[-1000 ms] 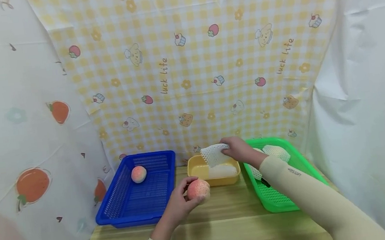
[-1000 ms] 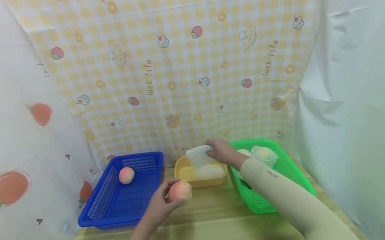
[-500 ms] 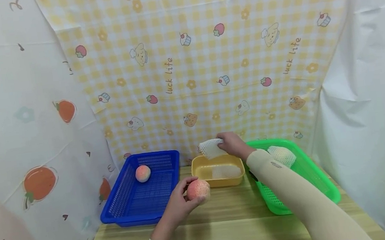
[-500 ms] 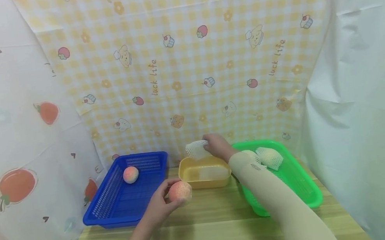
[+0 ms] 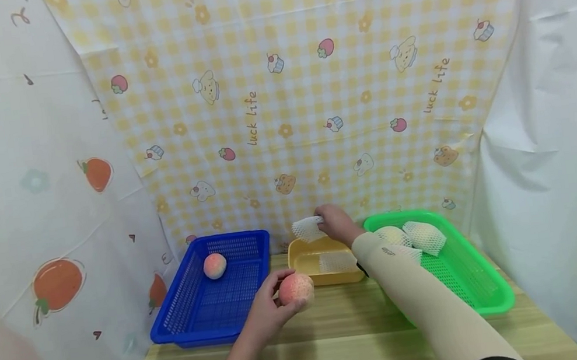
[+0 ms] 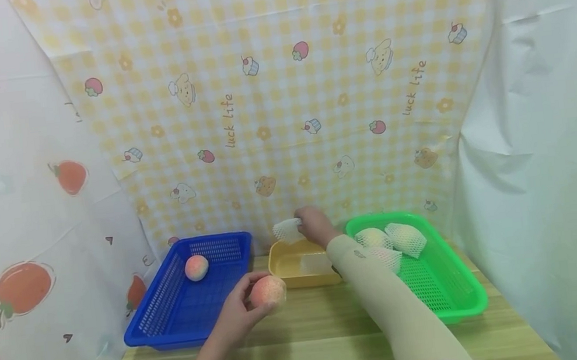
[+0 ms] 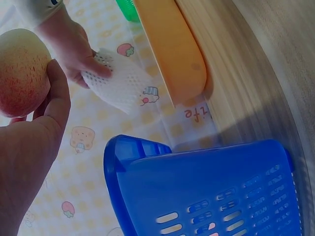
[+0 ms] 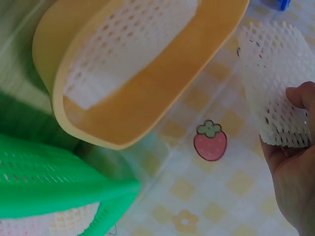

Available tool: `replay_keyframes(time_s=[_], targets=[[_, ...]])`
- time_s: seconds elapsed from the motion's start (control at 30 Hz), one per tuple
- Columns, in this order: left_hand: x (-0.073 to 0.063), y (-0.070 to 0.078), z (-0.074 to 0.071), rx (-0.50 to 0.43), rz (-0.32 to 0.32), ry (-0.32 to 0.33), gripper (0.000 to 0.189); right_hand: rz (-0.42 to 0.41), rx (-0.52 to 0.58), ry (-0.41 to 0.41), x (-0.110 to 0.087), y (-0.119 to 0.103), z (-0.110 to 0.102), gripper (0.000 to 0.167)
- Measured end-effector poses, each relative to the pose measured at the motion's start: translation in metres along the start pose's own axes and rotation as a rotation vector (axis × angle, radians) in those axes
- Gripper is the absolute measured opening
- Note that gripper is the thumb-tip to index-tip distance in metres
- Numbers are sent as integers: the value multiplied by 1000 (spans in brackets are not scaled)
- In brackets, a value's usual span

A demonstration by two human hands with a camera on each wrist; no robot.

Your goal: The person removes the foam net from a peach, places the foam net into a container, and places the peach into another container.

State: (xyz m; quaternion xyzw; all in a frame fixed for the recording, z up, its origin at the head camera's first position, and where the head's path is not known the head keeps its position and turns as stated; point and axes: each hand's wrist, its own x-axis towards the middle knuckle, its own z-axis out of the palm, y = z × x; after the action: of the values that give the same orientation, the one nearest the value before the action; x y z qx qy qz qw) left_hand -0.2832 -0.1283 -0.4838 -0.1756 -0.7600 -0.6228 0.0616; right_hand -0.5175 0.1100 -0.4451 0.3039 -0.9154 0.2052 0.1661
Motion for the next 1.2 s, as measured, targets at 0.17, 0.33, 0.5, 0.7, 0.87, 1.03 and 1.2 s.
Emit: replay_keyframes(time_s=[0.17,0.33,0.5,0.7,0.87,1.03,1.2], targets=[[0,-1,-1,-6,9,-2,58,-31,-9,44,-2,1,17,17],[-3,-5,-3,1,1,4,57,-49,-120,-27,-6,8,48,20],[-5,-5,-3,-6,9,-1,58,-82,-112,-44,-9,6,61,20],[-4,-5,-2,-17,12,-4,57,-162,-181,-93,-11,5,60,24],[0,-5,-2,-26,10,-11,56,-251,-270,-226,-21,6,56,26],[4,-2,-4,-15,7,-6,56,-199,-237,-389,-25,-2,39,26],[3,0,-5,-1,0,-4,58,-51,-125,-590,-30,-11,21,25]])
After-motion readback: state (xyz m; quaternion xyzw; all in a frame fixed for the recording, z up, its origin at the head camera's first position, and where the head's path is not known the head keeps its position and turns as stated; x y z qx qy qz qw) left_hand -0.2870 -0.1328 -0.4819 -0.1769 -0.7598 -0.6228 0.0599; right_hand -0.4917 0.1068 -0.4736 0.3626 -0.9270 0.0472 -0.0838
